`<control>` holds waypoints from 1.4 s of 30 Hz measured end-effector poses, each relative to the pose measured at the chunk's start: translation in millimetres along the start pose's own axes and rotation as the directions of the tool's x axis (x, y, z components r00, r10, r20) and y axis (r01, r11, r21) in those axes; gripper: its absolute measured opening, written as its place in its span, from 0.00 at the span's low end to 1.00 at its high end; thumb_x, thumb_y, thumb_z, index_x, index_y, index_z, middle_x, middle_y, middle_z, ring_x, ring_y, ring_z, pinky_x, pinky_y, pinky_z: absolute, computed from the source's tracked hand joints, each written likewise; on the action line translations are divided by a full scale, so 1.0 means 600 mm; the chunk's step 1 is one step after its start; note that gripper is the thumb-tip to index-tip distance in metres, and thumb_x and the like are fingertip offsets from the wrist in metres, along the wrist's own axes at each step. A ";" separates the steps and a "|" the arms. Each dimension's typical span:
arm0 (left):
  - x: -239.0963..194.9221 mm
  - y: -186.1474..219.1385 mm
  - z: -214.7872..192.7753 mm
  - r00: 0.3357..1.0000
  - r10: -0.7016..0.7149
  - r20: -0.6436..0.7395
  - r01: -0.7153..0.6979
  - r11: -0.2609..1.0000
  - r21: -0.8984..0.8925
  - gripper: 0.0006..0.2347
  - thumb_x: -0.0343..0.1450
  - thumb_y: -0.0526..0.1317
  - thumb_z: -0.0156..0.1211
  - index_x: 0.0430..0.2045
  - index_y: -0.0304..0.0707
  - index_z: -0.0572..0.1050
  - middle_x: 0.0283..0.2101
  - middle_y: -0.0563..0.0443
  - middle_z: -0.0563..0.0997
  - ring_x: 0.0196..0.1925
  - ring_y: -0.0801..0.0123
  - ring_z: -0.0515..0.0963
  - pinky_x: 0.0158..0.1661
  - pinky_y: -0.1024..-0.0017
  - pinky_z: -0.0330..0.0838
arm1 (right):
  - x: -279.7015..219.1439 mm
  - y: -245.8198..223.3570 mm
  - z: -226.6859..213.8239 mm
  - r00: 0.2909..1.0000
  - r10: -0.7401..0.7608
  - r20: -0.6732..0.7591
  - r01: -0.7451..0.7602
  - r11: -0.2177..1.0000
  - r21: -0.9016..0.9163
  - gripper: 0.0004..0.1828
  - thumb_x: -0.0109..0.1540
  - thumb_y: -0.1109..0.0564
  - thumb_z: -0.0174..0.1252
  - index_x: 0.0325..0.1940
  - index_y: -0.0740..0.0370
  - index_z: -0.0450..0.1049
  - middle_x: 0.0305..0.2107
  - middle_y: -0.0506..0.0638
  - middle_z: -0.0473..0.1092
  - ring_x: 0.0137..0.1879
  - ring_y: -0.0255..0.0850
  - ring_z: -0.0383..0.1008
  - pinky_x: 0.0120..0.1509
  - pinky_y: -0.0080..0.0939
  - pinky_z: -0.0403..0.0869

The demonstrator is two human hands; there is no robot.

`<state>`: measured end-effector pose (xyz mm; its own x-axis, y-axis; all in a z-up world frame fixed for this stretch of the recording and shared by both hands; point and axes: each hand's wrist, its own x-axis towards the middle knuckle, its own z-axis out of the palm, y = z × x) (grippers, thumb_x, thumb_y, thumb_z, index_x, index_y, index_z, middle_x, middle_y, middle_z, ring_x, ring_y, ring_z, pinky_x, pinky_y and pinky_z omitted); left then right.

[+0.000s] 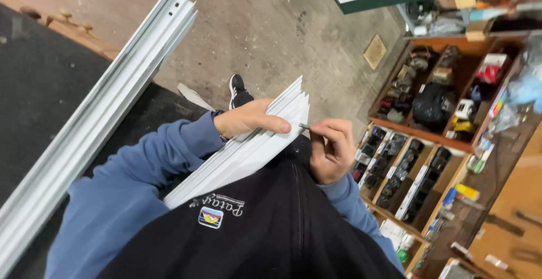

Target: The person repeatedly scrapes the cut ends of several white metal profiles with a small metal tool to remove burrs. The person handles the profiles one at a time, scraping each end before placing the profile back on the floor.

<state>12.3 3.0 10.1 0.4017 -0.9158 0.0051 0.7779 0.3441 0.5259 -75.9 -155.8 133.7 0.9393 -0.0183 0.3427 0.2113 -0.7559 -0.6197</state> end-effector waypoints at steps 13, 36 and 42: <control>-0.012 -0.006 0.007 0.998 -0.066 -0.011 0.066 0.996 0.054 0.23 0.66 0.42 0.70 0.52 0.27 0.74 0.41 0.55 0.79 0.40 0.78 0.75 0.40 0.78 0.70 | 0.035 0.019 -0.009 0.996 -0.077 -0.044 0.080 0.995 0.054 0.20 0.64 0.75 0.61 0.48 0.61 0.58 0.42 0.54 0.71 0.46 0.37 0.72 0.52 0.36 0.73; -0.017 0.021 0.046 0.997 -0.062 -0.045 0.070 0.978 0.195 0.22 0.67 0.43 0.71 0.51 0.30 0.76 0.41 0.56 0.79 0.41 0.80 0.75 0.42 0.77 0.71 | 0.004 0.082 -0.009 0.929 0.226 0.292 -0.355 0.770 0.530 0.12 0.64 0.60 0.61 0.38 0.59 0.61 0.38 0.46 0.61 0.44 0.33 0.59 0.52 0.33 0.62; -0.016 0.030 0.062 0.997 -0.039 -0.072 0.055 0.967 0.248 0.21 0.67 0.43 0.70 0.50 0.30 0.75 0.41 0.57 0.80 0.43 0.80 0.76 0.44 0.77 0.72 | 0.046 0.080 -0.019 0.924 0.328 0.197 -0.342 0.479 0.808 0.08 0.69 0.59 0.59 0.44 0.61 0.65 0.36 0.48 0.61 0.36 0.32 0.57 0.41 0.34 0.61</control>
<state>4.4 10.2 51.1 0.4050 -0.9112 -0.0761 0.6549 0.2310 0.7195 -43.2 -200.0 121.5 0.9904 -0.1358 -0.0256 -0.0018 0.1729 -0.9849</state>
